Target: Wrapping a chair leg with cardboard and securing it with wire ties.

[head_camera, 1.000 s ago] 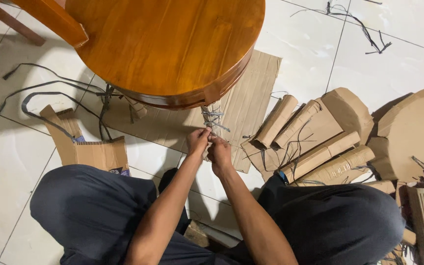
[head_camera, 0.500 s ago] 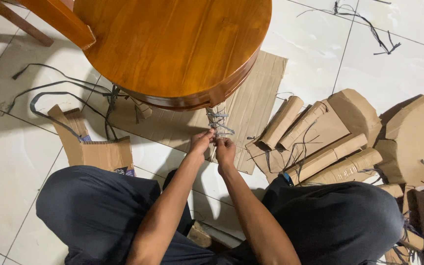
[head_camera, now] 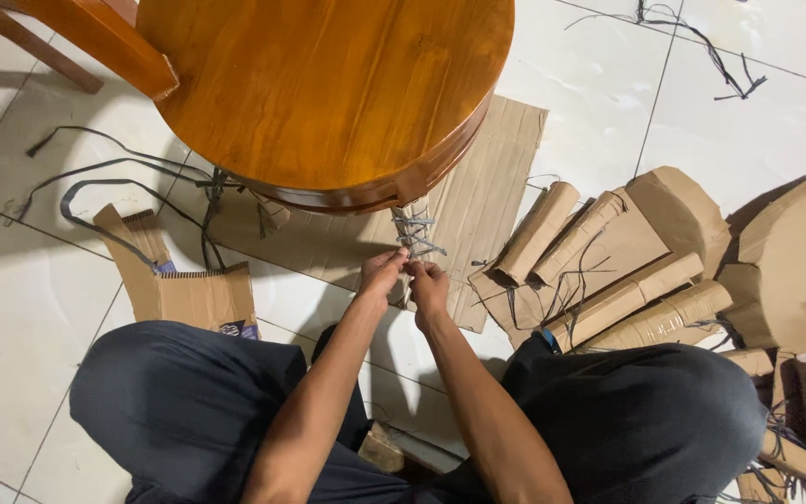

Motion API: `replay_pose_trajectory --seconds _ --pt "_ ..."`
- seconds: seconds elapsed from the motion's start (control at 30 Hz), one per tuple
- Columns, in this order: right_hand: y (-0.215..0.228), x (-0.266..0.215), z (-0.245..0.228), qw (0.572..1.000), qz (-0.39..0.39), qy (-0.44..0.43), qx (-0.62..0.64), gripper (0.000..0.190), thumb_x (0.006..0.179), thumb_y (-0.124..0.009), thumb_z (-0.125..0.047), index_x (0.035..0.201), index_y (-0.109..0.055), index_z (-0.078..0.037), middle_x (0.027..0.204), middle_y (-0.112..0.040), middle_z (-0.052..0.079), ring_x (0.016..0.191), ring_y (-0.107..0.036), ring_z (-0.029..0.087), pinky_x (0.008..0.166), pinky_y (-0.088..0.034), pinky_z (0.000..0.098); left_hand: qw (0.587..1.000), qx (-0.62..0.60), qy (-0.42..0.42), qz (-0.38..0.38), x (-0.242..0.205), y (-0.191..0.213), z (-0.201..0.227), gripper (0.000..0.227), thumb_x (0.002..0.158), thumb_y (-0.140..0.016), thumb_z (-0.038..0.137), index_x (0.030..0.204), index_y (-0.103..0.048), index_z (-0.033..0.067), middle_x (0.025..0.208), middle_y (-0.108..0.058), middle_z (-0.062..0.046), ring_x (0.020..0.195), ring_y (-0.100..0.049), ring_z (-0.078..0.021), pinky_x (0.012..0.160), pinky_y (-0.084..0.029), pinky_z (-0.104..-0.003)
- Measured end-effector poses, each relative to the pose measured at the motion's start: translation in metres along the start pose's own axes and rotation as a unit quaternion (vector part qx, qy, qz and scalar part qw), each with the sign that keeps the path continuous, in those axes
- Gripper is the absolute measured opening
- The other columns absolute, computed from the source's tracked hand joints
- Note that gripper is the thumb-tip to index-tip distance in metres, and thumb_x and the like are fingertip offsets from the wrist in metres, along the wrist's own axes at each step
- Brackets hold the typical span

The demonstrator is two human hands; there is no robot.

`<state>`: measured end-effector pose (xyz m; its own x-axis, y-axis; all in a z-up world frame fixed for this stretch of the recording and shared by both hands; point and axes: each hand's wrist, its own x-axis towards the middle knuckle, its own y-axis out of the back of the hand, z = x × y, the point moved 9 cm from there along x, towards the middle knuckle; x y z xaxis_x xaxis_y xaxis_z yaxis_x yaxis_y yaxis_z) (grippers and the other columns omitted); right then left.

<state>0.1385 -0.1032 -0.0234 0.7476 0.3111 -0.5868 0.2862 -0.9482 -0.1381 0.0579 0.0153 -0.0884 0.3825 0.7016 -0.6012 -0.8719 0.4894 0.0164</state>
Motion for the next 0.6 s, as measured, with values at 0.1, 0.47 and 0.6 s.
replay_pose_trajectory --seconds 0.1,0.47,0.6 --pt "-0.003 -0.001 -0.003 1.0 -0.003 -0.008 0.008 0.008 0.089 -0.065 -0.013 0.084 -0.063 -0.007 0.065 -0.059 0.006 0.042 -0.04 0.007 0.034 -0.03 0.021 1.0 0.011 -0.01 0.003 0.002 0.0 -0.002 0.019 0.089 -0.079 0.039 0.09 -0.079 0.0206 0.083 -0.073 0.003 0.078 -0.06 -0.0084 0.074 -0.039 -0.023" --pt "-0.008 -0.003 -0.024 0.998 -0.005 0.06 0.004 0.012 0.092 -0.058 -0.012 0.082 -0.063 -0.009 0.059 -0.049 0.001 0.044 -0.041 0.006 0.036 -0.029 0.0201 0.992 0.055 -0.103 0.044 0.0 0.005 0.008 0.024 0.084 -0.085 0.033 0.1 -0.082 0.0162 0.085 -0.078 -0.008 0.08 -0.073 -0.0158 0.076 -0.053 -0.027" --pt "-0.008 -0.005 -0.022 0.998 -0.005 0.067 -0.006 0.014 0.092 -0.061 -0.018 0.082 -0.066 -0.01 0.06 -0.053 0.004 0.046 -0.044 0.008 0.037 -0.031 0.02 0.986 0.098 -0.119 0.061 -0.007 0.011 0.015 0.022 0.082 -0.085 0.036 0.101 -0.082 0.0237 0.088 -0.079 -0.002 0.083 -0.074 -0.0144 0.077 -0.055 -0.028"
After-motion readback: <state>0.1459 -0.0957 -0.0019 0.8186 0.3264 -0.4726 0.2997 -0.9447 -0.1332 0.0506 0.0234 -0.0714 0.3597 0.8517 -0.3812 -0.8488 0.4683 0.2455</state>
